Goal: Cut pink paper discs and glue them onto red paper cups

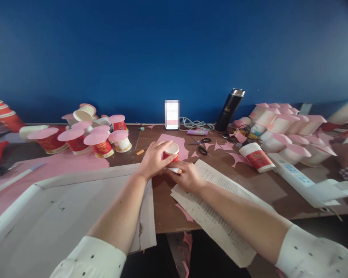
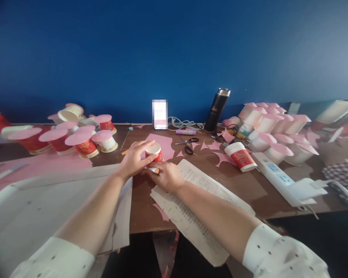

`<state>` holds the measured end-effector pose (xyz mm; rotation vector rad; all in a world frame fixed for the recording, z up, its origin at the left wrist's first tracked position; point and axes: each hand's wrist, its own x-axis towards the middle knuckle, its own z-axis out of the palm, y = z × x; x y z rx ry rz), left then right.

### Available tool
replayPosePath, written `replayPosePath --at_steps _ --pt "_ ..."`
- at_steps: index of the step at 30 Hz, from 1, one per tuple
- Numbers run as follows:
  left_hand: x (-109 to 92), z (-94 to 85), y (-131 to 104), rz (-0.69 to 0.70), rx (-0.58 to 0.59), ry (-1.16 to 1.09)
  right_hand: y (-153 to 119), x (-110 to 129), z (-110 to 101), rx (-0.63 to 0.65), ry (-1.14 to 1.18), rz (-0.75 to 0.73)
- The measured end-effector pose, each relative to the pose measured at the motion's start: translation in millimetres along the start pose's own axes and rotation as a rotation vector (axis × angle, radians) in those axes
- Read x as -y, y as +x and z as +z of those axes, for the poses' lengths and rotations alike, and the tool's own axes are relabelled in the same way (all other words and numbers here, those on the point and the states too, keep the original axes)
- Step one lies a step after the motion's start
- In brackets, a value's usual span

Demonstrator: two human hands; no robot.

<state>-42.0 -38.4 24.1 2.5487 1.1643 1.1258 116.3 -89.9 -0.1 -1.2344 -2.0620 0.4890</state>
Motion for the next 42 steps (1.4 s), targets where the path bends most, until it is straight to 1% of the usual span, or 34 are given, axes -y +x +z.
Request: replayPosePath --at_steps 4,12,16,21,30,42 --pt "1 0.2 0 0.001 -0.006 -0.001 0 0 1 0.003 -0.018 0.004" --pt "1 0.3 0 0.005 -0.003 0.001 -1 -1 1 0.007 -0.051 -0.032" --pt "1 0.2 0 0.005 0.002 -0.005 -2 -1 0 -0.01 -0.063 -0.047" --pt "2 1.2 0 0.013 -0.016 -0.004 -8 -1 -5 -0.032 -0.046 -0.057" --pt "0 0.2 1 0.001 -0.013 -0.007 -12 -1 -12 0.001 -0.061 -0.054" --pt "0 0.1 0 0.001 -0.012 -0.013 -17 -3 -24 -0.005 -0.047 -0.019"
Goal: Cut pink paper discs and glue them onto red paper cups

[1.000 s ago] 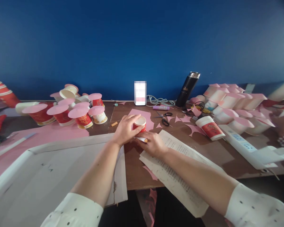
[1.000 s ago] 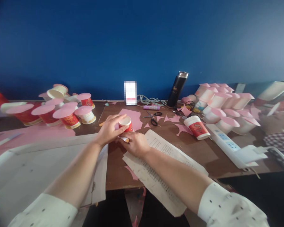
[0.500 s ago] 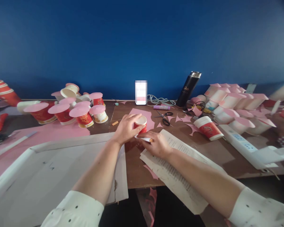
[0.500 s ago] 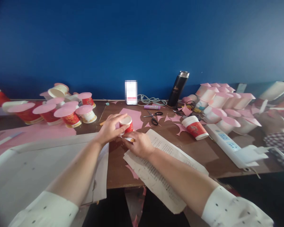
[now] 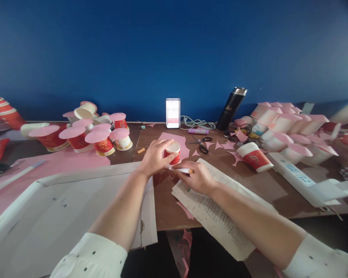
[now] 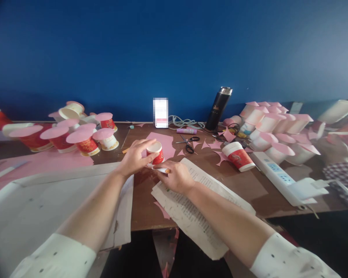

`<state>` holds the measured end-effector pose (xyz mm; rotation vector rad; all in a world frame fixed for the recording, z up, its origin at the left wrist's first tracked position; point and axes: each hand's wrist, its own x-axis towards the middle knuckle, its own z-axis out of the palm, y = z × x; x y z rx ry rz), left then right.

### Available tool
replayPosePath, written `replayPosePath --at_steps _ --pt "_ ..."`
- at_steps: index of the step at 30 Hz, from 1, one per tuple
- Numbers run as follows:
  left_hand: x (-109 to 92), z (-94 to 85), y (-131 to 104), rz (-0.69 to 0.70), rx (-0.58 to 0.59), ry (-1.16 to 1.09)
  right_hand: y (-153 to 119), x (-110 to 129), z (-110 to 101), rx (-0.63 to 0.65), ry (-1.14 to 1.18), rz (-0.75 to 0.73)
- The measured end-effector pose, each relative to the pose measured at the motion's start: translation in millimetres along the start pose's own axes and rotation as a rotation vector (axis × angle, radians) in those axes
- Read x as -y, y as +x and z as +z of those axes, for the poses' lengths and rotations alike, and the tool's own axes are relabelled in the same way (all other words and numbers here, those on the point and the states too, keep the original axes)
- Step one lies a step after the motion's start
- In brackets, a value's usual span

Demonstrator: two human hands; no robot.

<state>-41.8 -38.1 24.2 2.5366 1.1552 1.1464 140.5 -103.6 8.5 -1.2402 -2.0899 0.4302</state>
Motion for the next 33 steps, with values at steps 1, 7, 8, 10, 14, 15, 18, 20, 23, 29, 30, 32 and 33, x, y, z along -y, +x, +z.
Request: replayPosePath --at_steps 1,7,8,10,14,15,18,20,23,29,30,32,33 --pt "0 -0.1 0 -0.003 0.001 -0.001 0 0 0 -0.003 0.003 0.01" --pt "-1 -0.4 1 -0.016 0.01 -0.007 2 -2 -3 -0.045 0.061 0.069" --pt "-1 -0.5 0 -0.016 0.013 -0.007 2 -2 -5 -0.047 0.068 0.077" --pt "-1 -1.0 0 -0.019 0.018 -0.007 3 -1 -7 -0.048 0.082 0.095" --pt "-2 -1.7 0 -0.027 0.021 -0.006 4 -1 -10 -0.06 0.097 0.123" --pt "-3 -1.9 0 -0.03 0.02 -0.006 4 -1 -10 -0.068 0.098 0.129" --pt "-3 -2.3 1 -0.028 0.03 -0.004 5 -4 -10 -0.09 0.108 0.151" --pt "-3 -2.5 1 -0.027 0.035 -0.002 5 -6 -10 -0.1 0.121 0.171" --pt "-3 -2.6 0 -0.034 0.034 0.0 4 -9 -11 -0.104 0.127 0.196" --pt "-3 -2.2 0 -0.035 0.03 -0.008 5 -8 -13 -0.093 0.169 0.221" --pt "-3 -2.1 0 -0.037 0.029 -0.009 6 -8 -14 -0.086 0.183 0.216" --pt "-3 -1.9 0 -0.043 0.027 -0.006 8 -8 -19 -0.091 0.201 0.226" --pt "-3 -1.7 0 -0.045 0.026 -0.003 10 -9 -23 -0.108 0.209 0.245"
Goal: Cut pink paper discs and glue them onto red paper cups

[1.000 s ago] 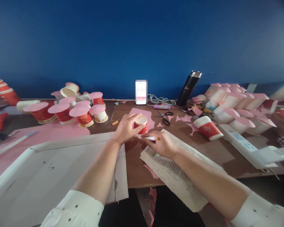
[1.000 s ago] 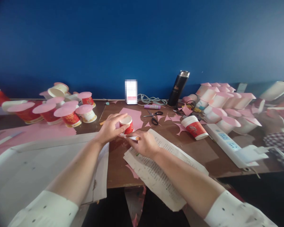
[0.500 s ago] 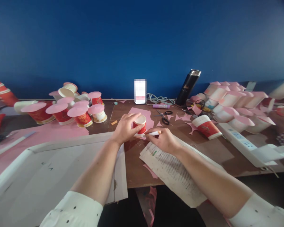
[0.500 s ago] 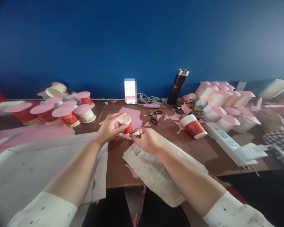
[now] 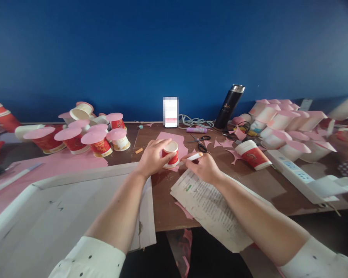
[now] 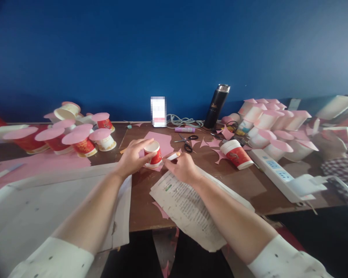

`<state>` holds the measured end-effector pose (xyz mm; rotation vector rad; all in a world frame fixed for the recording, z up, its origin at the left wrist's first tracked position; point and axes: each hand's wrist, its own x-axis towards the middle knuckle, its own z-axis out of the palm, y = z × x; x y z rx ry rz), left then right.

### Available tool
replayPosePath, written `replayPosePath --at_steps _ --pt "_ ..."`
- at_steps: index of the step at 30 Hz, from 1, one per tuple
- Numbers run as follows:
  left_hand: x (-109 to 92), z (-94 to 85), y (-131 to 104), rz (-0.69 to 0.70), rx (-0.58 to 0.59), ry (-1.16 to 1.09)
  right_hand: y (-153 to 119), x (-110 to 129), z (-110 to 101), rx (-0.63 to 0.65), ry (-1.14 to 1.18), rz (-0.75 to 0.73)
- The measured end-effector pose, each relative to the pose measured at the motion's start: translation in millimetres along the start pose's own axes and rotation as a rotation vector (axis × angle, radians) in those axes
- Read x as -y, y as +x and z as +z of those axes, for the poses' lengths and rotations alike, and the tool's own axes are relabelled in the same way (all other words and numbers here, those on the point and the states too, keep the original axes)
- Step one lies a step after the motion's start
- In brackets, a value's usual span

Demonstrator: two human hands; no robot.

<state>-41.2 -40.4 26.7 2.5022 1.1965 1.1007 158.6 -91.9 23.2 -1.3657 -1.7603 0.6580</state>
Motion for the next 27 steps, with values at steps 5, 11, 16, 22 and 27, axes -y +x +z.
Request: replayPosePath --at_steps 5,11,16,22,27 --pt "-1 0.3 1 0.012 -0.012 0.017 6 0 -12 -0.104 0.087 0.116" --pt "-1 2.1 1 0.01 -0.017 0.013 4 1 -9 -0.105 0.052 0.09" --pt "1 2.4 0 -0.021 -0.046 -0.015 5 4 -10 -0.189 0.098 0.131" --pt "4 -8.1 -1 -0.137 -0.246 -0.091 6 5 -14 -0.274 0.236 0.177" --pt "10 -9.6 1 -0.208 -0.454 0.012 5 6 -12 -0.262 0.29 0.176"
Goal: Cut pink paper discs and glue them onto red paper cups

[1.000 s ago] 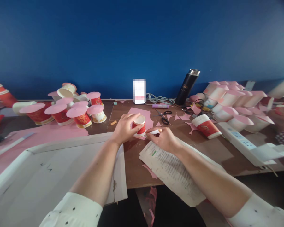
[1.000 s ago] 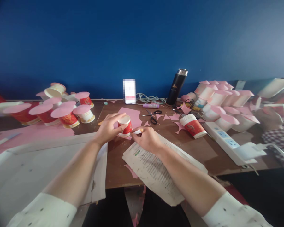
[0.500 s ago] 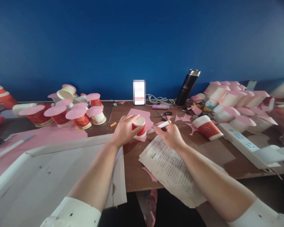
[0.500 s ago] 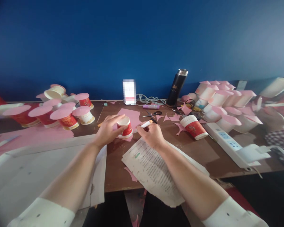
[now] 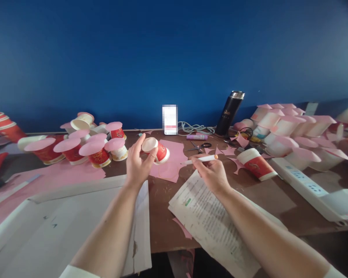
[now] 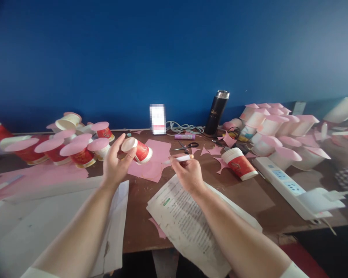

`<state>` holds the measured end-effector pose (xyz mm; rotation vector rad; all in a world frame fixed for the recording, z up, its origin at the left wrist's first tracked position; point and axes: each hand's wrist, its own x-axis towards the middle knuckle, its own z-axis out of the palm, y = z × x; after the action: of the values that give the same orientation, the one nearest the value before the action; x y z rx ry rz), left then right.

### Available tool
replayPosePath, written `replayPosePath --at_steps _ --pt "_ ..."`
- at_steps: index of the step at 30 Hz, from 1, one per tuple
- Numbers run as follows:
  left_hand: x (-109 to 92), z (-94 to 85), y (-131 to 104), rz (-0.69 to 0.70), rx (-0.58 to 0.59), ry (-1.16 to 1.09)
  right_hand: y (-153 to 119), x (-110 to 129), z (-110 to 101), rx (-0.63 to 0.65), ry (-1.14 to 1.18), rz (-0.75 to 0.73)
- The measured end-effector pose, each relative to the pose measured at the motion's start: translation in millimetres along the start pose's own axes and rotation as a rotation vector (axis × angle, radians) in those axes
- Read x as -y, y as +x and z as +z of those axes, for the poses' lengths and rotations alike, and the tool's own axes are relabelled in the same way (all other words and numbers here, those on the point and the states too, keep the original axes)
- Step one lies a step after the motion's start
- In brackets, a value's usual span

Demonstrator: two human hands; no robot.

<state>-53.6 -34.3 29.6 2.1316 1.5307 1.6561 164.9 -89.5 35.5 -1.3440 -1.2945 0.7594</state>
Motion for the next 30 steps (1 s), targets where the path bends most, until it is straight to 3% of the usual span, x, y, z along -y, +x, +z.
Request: replayPosePath --at_steps 3,8,13,21,26,30 --pt "6 1.1 1 0.046 -0.092 0.164 -3 -2 4 0.04 0.006 -0.004" --pt "23 -1.4 4 0.048 -0.109 0.321 -7 -8 11 0.115 0.01 -0.026" --pt "33 -1.6 7 -0.028 -0.09 0.339 -8 -10 14 0.183 -0.029 -0.042" --pt "41 7.1 8 -0.07 -0.04 0.307 -9 -9 11 0.181 0.059 -0.023" --pt "44 9.7 6 -0.136 -0.07 0.285 -8 -5 9 0.18 0.06 -0.011" --pt "43 8.9 7 -0.116 -0.051 0.387 -8 -2 9 0.186 0.08 -0.022"
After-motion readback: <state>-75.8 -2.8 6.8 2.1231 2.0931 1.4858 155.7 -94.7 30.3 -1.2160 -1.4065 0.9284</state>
